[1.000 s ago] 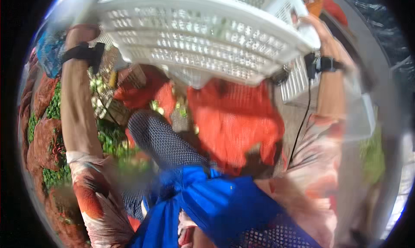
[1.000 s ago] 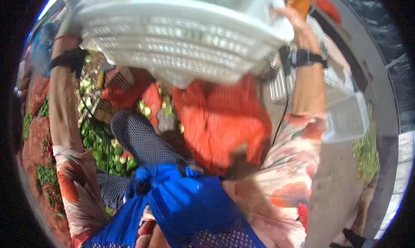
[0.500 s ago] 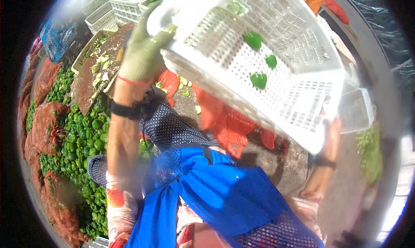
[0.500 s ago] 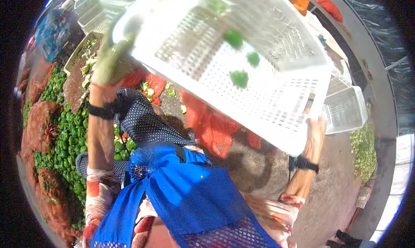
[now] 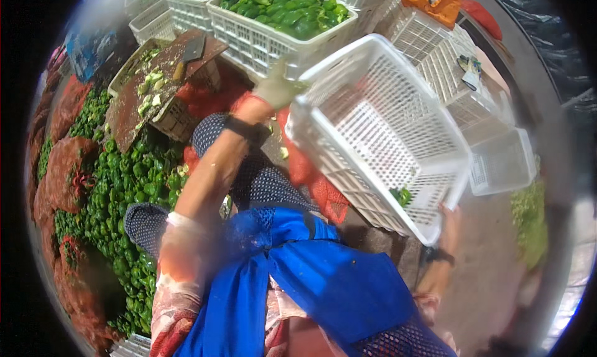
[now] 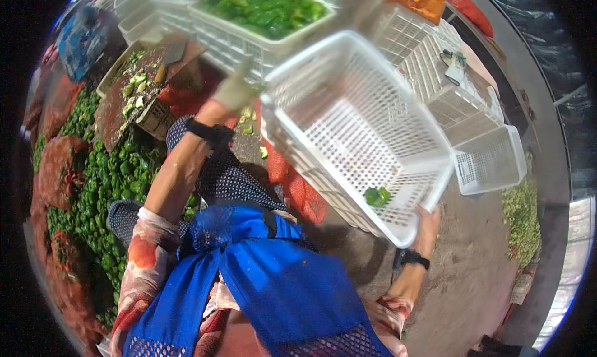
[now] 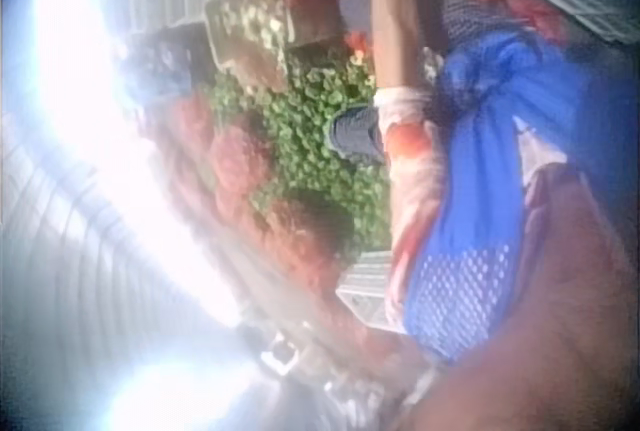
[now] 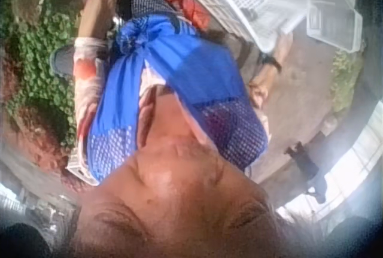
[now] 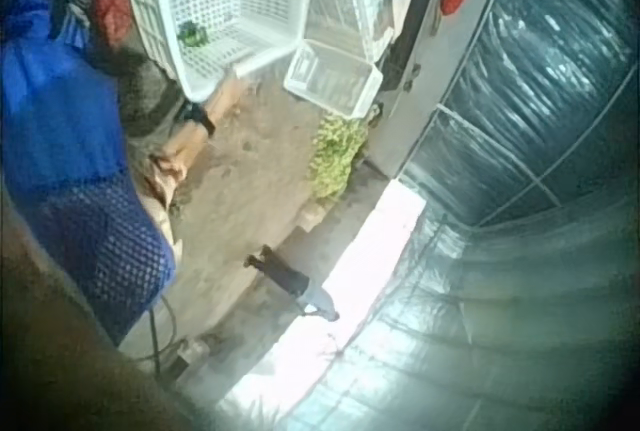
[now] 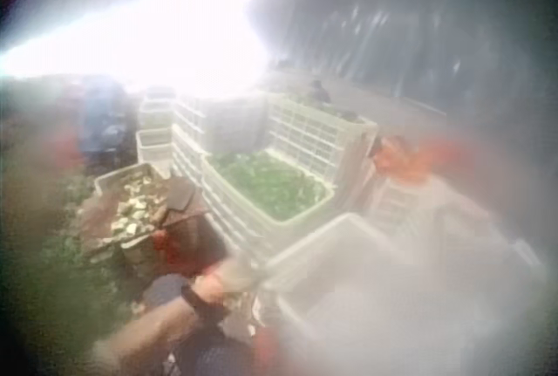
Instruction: The person picks up bell peppers from a pile, cuts them on a wooden board using a cleaver, removes the cores by hand, and places the pieces into a crate.
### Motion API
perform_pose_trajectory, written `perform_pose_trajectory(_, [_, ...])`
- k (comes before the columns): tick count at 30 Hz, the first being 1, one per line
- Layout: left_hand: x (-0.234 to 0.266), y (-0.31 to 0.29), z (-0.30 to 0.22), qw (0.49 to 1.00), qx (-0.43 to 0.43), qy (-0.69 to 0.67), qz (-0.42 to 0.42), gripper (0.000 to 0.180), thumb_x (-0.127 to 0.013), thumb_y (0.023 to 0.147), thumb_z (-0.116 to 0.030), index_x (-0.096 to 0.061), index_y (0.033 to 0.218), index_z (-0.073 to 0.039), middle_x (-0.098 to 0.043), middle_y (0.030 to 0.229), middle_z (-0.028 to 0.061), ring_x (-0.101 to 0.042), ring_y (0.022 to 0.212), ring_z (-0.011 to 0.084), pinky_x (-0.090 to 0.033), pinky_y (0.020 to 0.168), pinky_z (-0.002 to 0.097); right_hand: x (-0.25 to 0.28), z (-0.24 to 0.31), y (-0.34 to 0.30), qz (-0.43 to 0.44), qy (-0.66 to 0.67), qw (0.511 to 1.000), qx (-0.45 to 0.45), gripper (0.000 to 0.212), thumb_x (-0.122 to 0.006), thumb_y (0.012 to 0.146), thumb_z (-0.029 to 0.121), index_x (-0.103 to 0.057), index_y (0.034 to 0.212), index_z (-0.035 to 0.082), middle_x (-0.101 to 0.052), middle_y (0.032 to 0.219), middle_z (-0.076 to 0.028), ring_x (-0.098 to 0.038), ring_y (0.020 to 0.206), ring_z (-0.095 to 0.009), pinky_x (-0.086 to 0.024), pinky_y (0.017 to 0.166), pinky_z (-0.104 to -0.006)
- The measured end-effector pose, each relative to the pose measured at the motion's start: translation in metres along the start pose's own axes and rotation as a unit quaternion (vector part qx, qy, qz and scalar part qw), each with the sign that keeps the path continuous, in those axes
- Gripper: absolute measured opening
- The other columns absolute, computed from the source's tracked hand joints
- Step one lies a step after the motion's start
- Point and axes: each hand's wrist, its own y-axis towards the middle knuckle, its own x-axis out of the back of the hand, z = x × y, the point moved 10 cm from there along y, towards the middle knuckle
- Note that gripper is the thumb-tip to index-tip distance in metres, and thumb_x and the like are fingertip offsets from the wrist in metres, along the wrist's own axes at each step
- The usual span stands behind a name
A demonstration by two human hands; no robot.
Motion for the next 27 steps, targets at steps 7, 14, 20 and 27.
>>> perform_pose_trajectory(7, [0.197, -0.068, -0.013, 0.799, -0.247, 0.542, -0.085, 0.048, -0.053, 0.092, -0.002, -0.042, 0.139, -0.004, -0.044, 0.142, 0.0139, -0.047, 0.127, 0.0246, -0.043, 0.102, 0.0336, -0.081, -0.112, 0.018, -0.027, -0.03, 0.999, -0.018, 0.07, -0.057, 0.088, 0.005, -0.019, 0.146, -0.005, -0.038, 0.14, -0.027, -0.044, 0.125, -0.031, -0.035, 0.105, -0.0373])
perform_pose_trajectory(14, [0.375, -0.229, 0.075, 0.918, 0.096, -0.105, -0.371, 0.044, -0.058, 0.093, -0.017, -0.048, 0.135, -0.006, -0.053, 0.131, 0.0079, -0.053, 0.118, 0.0212, -0.047, 0.092, 0.0331, -0.108, -0.096, 0.013, 0.066, -0.05, 0.994, -0.067, 0.072, -0.055, 0.088, 0.002, -0.015, 0.148, -0.003, -0.034, 0.143, -0.025, -0.044, 0.124, -0.033, -0.041, 0.101, -0.0403])
perform_pose_trajectory(20, [0.407, -0.358, 0.089, 0.854, 0.12, -0.11, -0.495, 0.044, -0.059, 0.093, -0.016, -0.048, 0.134, -0.005, -0.061, 0.11, 0.0075, -0.063, 0.09, 0.015, -0.053, 0.073, 0.0278, -0.107, -0.09, 0.014, 0.098, -0.49, 0.866, -0.039, 0.07, -0.061, 0.086, 0.017, -0.027, 0.144, -0.003, -0.03, 0.146, -0.028, -0.038, 0.129, -0.041, -0.033, 0.106, -0.0488])
perform_pose_trajectory(27, [0.428, -0.482, 0.05, 0.804, 0.117, -0.028, -0.582, 0.039, -0.053, 0.096, -0.015, -0.05, 0.134, -0.005, -0.057, 0.129, 0.0083, -0.057, 0.113, 0.0196, -0.048, 0.092, 0.0331, -0.134, -0.019, 0.082, 0.144, -0.471, 0.866, 0.082, 0.042, -0.058, 0.089, 0.02, -0.055, 0.124, -0.004, -0.05, 0.132, -0.022, -0.049, 0.12, -0.031, -0.037, 0.102, -0.0375])
